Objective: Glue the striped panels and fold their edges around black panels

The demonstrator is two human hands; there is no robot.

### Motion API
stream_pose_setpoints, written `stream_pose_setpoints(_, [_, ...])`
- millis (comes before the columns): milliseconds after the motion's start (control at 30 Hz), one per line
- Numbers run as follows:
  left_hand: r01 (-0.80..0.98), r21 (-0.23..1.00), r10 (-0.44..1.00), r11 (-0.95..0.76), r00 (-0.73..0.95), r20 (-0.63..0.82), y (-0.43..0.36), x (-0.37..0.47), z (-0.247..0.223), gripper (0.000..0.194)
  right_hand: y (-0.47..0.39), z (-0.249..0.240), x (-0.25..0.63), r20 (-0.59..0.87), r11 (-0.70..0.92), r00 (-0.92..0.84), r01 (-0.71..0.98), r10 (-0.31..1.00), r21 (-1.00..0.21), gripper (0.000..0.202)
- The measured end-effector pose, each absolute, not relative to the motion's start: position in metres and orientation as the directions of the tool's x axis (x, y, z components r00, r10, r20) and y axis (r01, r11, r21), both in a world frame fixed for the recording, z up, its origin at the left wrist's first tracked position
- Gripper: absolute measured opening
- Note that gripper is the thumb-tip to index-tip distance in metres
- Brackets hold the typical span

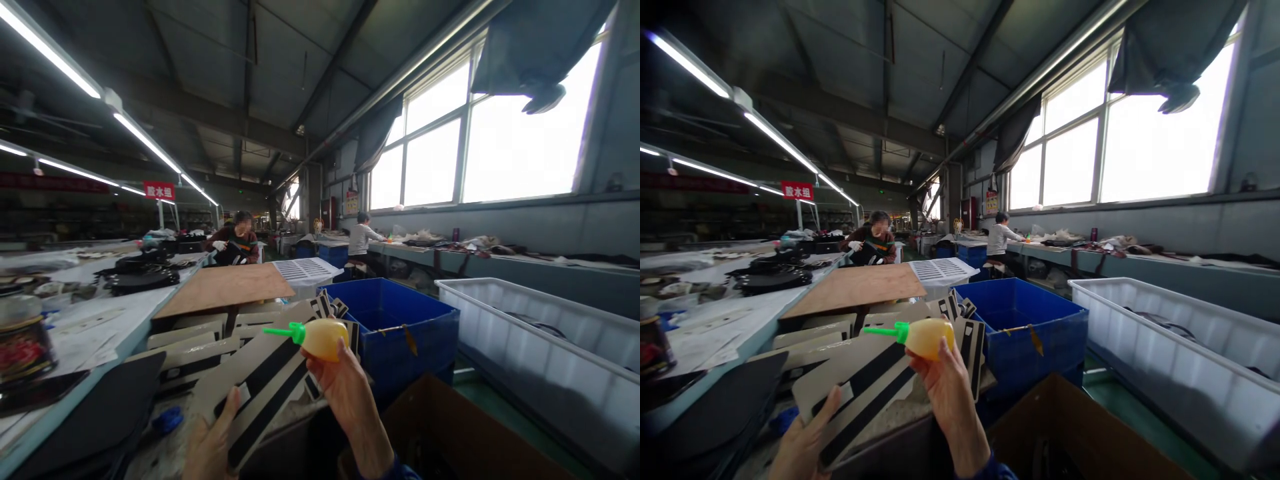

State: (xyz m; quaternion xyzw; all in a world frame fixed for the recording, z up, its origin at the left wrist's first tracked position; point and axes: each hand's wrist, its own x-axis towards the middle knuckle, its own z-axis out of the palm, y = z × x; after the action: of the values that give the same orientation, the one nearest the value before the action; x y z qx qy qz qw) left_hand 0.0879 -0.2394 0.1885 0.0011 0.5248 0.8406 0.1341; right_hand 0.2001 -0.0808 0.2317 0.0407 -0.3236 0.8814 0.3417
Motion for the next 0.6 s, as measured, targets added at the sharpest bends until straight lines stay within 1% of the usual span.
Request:
stream_pose_setpoints(67, [-0.332,0.852,0.276,-0.405,-0.933,-0.232,-0.243,0.100,0.190,0.029,-0.087,0.227,0.210,0.327,-0.472,-0.726,-0.658,0.605,-0.587,0.072])
stream_pose_setpoints(100, [-0.358,0.839,0.291,-0.409,-0.923,-0.252,-0.245,0.106,0.188,0.033,-0.089,0.223,0.214,0.347,-0.408,-0.701,-0.670,0.623,-0.619,0.070])
stream_pose_setpoints(167, [-0.382,0.810,0.314,-0.444,-0.913,-0.259,-0.249,0.117,0.185,0.038,-0.093,0.216,0.221,0.381,-0.292,-0.655,-0.682,0.653,-0.671,0.063])
stream_pose_setpoints(267, [-0.376,0.768,0.337,-0.519,-0.915,-0.221,-0.253,0.132,0.186,0.043,-0.098,0.209,0.229,0.396,-0.173,-0.582,-0.690,0.710,-0.703,0.055])
stream_pose_setpoints(333, [-0.371,0.748,0.350,-0.550,-0.916,-0.197,-0.255,0.139,0.190,0.049,-0.101,0.207,0.233,0.419,-0.077,-0.523,-0.688,0.742,-0.721,0.061])
stream_pose_setpoints(400, [-0.367,0.735,0.361,-0.571,-0.916,-0.177,-0.258,0.145,0.195,0.054,-0.106,0.208,0.237,0.466,0.027,-0.474,-0.679,0.747,-0.734,0.071])
stream_pose_setpoints(500, [-0.345,0.725,0.356,-0.596,-0.923,-0.147,-0.261,0.152,0.202,0.052,-0.116,0.212,0.243,0.534,0.118,-0.467,-0.665,0.705,-0.738,0.084])
stream_pose_setpoints(600, [-0.322,0.728,0.354,-0.605,-0.928,-0.116,-0.263,0.161,0.207,0.049,-0.132,0.217,0.249,0.614,0.212,-0.453,-0.666,0.647,-0.715,0.089])
